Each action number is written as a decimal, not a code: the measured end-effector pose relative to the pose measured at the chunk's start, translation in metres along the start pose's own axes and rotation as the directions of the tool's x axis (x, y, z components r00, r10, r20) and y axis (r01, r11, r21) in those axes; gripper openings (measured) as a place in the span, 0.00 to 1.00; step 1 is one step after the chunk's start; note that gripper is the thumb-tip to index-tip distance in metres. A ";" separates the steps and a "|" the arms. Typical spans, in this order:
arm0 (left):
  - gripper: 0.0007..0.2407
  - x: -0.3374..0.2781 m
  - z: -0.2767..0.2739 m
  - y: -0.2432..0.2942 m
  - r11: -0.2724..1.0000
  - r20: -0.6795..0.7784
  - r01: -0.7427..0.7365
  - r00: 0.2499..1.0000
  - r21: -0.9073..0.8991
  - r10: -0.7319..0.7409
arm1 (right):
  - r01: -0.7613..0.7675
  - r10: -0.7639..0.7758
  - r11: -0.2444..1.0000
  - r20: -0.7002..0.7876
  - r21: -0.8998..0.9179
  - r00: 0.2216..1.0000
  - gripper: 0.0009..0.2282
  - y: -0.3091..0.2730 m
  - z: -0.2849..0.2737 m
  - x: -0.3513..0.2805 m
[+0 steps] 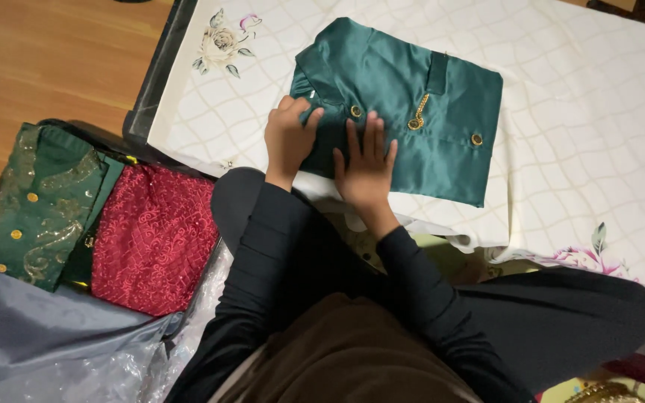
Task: Folding a green satin garment and placing it into a clear plastic bag
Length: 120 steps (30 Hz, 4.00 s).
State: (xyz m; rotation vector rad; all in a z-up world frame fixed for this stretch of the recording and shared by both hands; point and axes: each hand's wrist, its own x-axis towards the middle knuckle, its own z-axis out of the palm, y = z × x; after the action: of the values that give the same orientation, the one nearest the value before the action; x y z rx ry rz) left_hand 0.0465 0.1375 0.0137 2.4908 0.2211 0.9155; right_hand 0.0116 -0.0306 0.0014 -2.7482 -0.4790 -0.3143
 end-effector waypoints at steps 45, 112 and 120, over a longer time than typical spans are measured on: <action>0.11 0.001 -0.046 -0.038 0.846 0.388 0.474 0.847 -0.245 -0.362 | 0.531 -0.530 0.842 -0.032 0.100 0.847 0.32 -0.044 0.011 -0.023; 0.26 -0.053 -0.020 0.085 0.868 0.243 0.106 0.937 0.485 -0.250 | -0.283 0.276 0.959 -0.225 0.000 0.934 0.21 0.144 -0.067 -0.054; 0.23 -0.101 0.093 0.086 0.901 0.328 -0.401 0.839 -0.166 0.434 | -0.018 0.034 0.979 -0.075 0.205 0.997 0.20 0.093 -0.075 -0.041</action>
State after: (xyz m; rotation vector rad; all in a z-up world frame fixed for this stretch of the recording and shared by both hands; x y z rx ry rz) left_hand 0.0283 -0.0032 -0.0635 2.6073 -0.4969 0.5852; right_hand -0.0045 -0.1524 0.0332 -2.5302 -0.4296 -0.3447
